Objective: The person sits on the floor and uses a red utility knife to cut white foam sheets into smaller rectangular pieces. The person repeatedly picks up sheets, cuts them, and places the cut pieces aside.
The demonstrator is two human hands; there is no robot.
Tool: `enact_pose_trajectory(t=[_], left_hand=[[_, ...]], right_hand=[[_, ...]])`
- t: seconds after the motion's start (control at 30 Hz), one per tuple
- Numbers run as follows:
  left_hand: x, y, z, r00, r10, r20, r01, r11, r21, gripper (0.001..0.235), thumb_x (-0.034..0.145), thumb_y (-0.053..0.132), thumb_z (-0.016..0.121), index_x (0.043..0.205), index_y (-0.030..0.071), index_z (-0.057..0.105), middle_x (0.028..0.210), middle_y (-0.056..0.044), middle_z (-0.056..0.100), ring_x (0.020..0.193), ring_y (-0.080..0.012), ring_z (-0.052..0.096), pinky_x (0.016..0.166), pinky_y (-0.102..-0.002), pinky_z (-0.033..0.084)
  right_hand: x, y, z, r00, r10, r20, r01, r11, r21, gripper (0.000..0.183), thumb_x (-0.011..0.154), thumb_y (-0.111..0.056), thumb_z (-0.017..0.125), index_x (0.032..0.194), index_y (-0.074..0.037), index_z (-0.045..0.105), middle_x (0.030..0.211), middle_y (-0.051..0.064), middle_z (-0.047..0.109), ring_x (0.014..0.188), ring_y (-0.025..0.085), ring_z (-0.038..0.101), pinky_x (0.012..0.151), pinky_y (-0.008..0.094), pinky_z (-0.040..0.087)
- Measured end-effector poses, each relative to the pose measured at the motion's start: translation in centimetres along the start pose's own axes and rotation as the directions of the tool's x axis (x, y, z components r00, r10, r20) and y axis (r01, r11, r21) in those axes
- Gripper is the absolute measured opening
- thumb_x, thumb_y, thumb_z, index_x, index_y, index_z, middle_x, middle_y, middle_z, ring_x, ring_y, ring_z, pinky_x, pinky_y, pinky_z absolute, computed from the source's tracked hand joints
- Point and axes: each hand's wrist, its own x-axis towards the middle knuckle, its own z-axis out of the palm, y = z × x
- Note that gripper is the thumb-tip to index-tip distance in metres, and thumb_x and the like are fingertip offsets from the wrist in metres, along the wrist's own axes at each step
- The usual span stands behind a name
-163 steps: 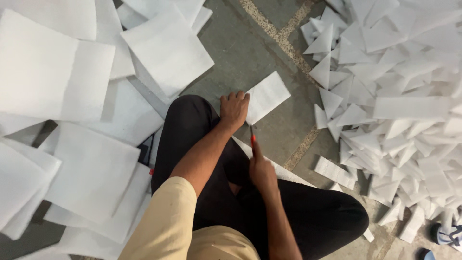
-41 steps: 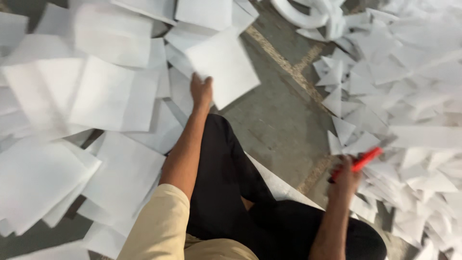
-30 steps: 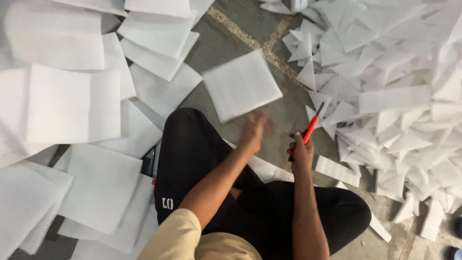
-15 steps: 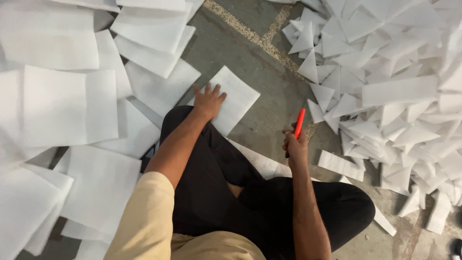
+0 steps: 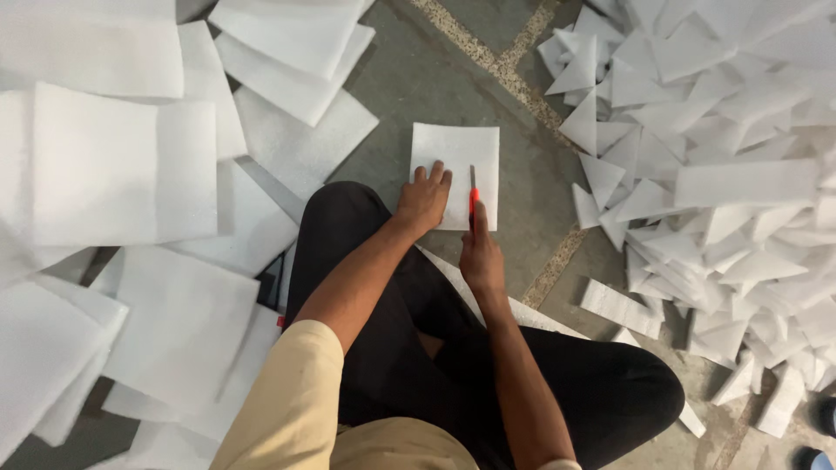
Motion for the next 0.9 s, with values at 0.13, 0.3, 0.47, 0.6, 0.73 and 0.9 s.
enact_pose_trajectory(t=[0.13,0.3,0.47,0.6,0.73,0.9], left_hand=[[-0.2,0.2,-0.5,0.999,-0.036,0.004,0.036,0.999,-0.020,0.086,0.077,0.016,0.084,0.152,0.004,0.045,0.163,-0.009,0.038,0.136,-0.0346,0.047,0.095,-0.048,0.059],[0.0,0.5,-2.6,0.990,-0.084,0.112,0.075,0.994,0.083,0.099,0.074,0.032,0.089,0.155,0.014,0.034,0.164,-0.003,0.024,0.152,-0.0348,0.019,0.105,-0.073,0.038],[0.9,0.3,-2.8,0.976,-0.101,0.192,0.089,0.994,0.067,0.110,0.071,0.038,0.092,0.159,0.017,0.028,0.169,-0.001,0.018,0.154,-0.0350,0.014,0.109,-0.070,0.036],[1.2,-0.1,-1.5,0.990,-0.072,0.125,0.064,0.996,0.063,0.114,0.067,0.038,0.094,0.159,0.015,0.031,0.168,-0.004,0.021,0.154,-0.0380,0.017,0.110,-0.065,0.038],[1.1,-0.3,-0.7,0.992,-0.041,0.123,0.037,0.999,0.038,0.106,0.072,0.036,0.089,0.160,0.012,0.034,0.169,-0.007,0.023,0.156,-0.0400,0.019,0.114,-0.062,0.035],[2.7,-0.9,-1.7,0.971,0.233,0.052,-0.237,0.917,0.319,0.026,0.102,0.021,0.059,0.127,0.018,0.063,0.167,-0.004,0.034,0.157,-0.0319,0.024,0.117,-0.074,0.022]], right_hand=[[3.2,-1.6,0.0,0.991,-0.115,-0.063,0.112,0.993,-0.046,0.065,0.103,-0.014,0.051,0.163,-0.018,0.026,0.089,0.027,0.071,0.075,0.046,0.069,0.066,0.056,0.052],[6.8,-2.1,0.4,0.983,-0.162,-0.083,0.155,0.984,-0.090,0.063,0.103,-0.014,0.051,0.162,-0.018,0.029,0.092,0.027,0.072,0.078,0.045,0.070,0.067,0.056,0.054],[8.5,-2.4,0.8,0.981,-0.176,-0.078,0.166,0.979,-0.117,0.063,0.102,-0.014,0.051,0.161,-0.018,0.029,0.095,0.026,0.073,0.079,0.046,0.070,0.068,0.056,0.055],[9.2,-2.6,1.1,0.995,-0.082,-0.049,0.077,0.992,-0.097,0.061,0.104,-0.015,0.050,0.162,-0.021,0.030,0.093,0.027,0.072,0.080,0.046,0.071,0.070,0.057,0.054],[9.3,-1.7,1.1,0.994,-0.034,-0.106,0.030,0.998,-0.047,0.065,0.104,-0.015,0.050,0.163,-0.018,0.022,0.092,0.026,0.072,0.078,0.043,0.071,0.068,0.055,0.054],[7.6,1.1,-0.6,0.962,0.153,-0.228,-0.096,0.965,0.243,0.063,0.103,-0.011,0.047,0.162,-0.018,0.025,0.094,0.014,0.073,0.065,0.024,0.070,0.056,0.042,0.056]])
